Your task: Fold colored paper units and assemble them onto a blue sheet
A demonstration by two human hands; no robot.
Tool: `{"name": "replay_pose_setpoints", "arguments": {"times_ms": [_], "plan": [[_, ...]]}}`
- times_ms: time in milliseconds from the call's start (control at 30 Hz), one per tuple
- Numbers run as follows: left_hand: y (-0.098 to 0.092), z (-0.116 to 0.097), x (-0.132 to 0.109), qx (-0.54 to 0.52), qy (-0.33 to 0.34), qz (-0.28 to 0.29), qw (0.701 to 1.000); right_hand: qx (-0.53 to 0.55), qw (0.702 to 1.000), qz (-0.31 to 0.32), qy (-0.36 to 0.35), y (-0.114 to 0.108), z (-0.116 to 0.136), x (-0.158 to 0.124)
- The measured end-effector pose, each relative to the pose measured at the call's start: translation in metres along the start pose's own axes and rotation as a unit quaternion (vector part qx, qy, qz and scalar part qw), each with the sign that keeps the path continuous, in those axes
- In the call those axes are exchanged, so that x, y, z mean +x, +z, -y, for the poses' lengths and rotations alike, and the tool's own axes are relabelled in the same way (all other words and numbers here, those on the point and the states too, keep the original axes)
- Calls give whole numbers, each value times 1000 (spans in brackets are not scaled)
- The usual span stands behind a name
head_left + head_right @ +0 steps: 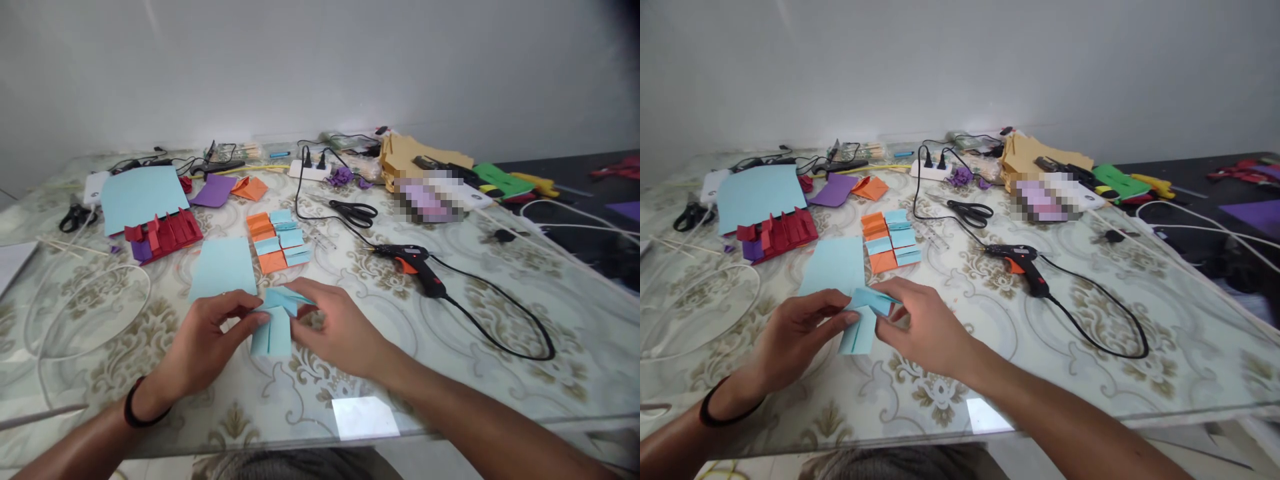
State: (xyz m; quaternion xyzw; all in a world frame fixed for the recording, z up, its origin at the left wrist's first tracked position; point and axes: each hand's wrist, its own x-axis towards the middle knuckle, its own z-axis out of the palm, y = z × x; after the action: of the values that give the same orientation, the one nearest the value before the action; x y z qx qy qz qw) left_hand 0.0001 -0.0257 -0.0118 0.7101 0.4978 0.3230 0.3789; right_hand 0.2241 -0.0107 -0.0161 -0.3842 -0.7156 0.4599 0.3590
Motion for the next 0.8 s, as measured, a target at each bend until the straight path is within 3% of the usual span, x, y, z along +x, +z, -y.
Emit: {"name": "replay_pose_setpoints", "arguments": {"times_ms": [167, 333, 500, 800], "plan": [[2, -1, 1, -52, -18, -34, 998, -3, 1000, -9, -23, 0, -4, 1], [1, 2, 2, -8, 1, 2, 1000, -34, 997, 48, -56, -1, -5, 1], [-1, 2, 2, 23, -8, 26, 999, -47, 995, 49, -71, -1, -4, 1], [0, -1, 3, -3, -3, 54, 999, -19, 999, 50, -6, -3, 1, 0]]}}
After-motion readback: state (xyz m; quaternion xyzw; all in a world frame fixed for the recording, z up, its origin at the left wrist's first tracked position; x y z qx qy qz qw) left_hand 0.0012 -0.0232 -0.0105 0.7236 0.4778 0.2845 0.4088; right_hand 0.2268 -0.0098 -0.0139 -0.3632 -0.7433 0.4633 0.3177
